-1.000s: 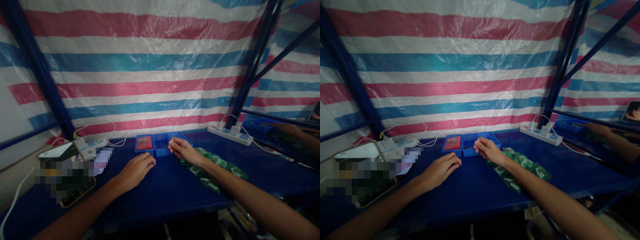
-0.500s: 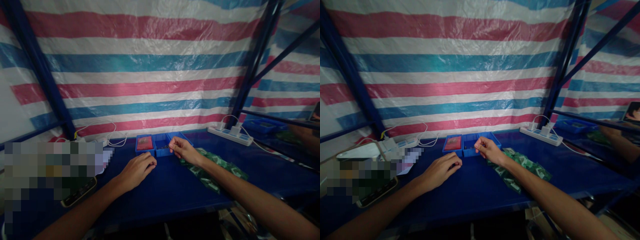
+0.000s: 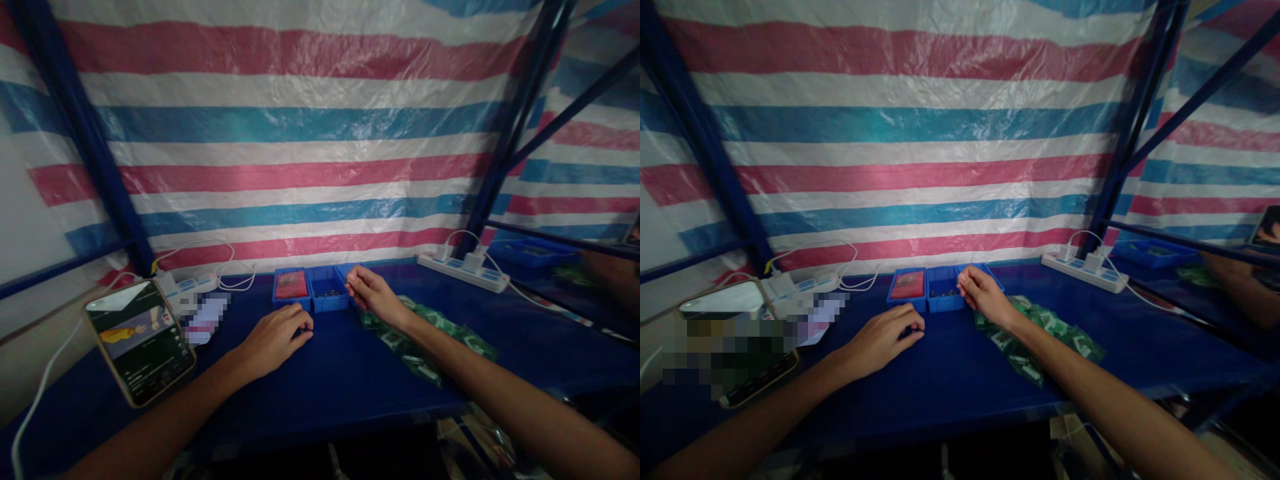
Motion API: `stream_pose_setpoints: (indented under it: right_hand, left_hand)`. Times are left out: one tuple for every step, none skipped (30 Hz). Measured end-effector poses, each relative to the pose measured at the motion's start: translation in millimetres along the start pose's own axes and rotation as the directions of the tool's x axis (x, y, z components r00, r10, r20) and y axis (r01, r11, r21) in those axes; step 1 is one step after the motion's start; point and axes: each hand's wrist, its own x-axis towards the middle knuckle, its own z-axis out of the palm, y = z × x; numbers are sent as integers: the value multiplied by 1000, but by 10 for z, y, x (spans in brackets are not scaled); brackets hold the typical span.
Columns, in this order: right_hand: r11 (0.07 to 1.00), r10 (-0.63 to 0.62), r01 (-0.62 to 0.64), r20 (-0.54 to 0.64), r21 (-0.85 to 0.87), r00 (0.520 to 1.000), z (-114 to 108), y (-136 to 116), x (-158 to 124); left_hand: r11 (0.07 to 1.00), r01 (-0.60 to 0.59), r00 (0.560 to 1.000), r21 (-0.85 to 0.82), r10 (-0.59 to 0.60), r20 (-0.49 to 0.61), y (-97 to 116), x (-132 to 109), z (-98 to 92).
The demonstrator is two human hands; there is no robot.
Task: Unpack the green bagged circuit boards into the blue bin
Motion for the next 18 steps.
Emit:
stream_pose_setpoints:
  right_hand:
    - [1000,9,-9,-8,-6,1000,-4,-4,0]
    - [1000,23,-23,-14,-11,1000,-7,-5,0]
    - [999,39,-39,-18,-15,999,-9,-6,0]
    - [998,54,-54,-18,-19,998,-9,-5,0]
    - [998,64,-64,-17,-24,998,-8,-3,0]
    - [997,69,-70,-13,-32,998,-6,-1,0]
    - [997,70,-70,-9,-38,998,-4,1,-1]
    - [997,70,-70,-4,-42,998,-1,3,-1]
    - [996,72,-72,-2,-43,997,2,4,-2]
    - [996,80,-80,0,-39,997,4,6,-2]
    - [995,92,-92,2,-30,996,6,7,-3]
    - [994,106,-106,4,-21,994,7,7,-3]
    - [993,121,-121,6,-11,993,9,6,-4]
    - [991,133,-133,7,-2,991,11,4,-5]
    - [990,140,-140,8,10,990,14,1,-6]
    - [989,146,-146,10,20,989,16,-3,-7]
    - [988,148,-149,11,28,989,19,-7,-8]
    - [988,150,-150,12,33,989,21,-11,-9]
  left_hand:
    - [1000,1,1000,3,-1,4,0,-1,3]
    - [1000,2,1000,4,-2,6,1,-2,7]
    - [1000,3,1000,3,-3,7,2,-4,9]
    - [1000,2,1000,1,-2,7,3,-7,11]
    - [1000,0,1000,-2,0,6,5,-10,10]
    - [1000,-1,1000,-4,1,5,7,-12,8]
    - [1000,-2,1000,-6,2,3,9,-13,5]
    - [1000,-3,1000,-7,3,2,10,-14,0]
    - [1000,-6,1000,-8,6,1,11,-13,-5]
    - [1000,-7,1000,-9,7,1,11,-11,-10]
    - [1000,-9,1000,-10,9,2,9,-9,-13]
    - [1000,-10,1000,-10,10,3,7,-7,-14]
    - [1000,-11,1000,-10,11,4,5,-5,-14]
    - [1000,-11,1000,-10,11,5,2,-5,-12]
    - [1000,-11,1000,-9,11,4,0,-5,-9]
    - [1000,-9,1000,-9,9,3,-1,-5,-6]
    - [1000,-9,1000,-9,9,3,0,-6,-4]
    - [1000,-9,1000,-9,9,5,2,-7,-3]
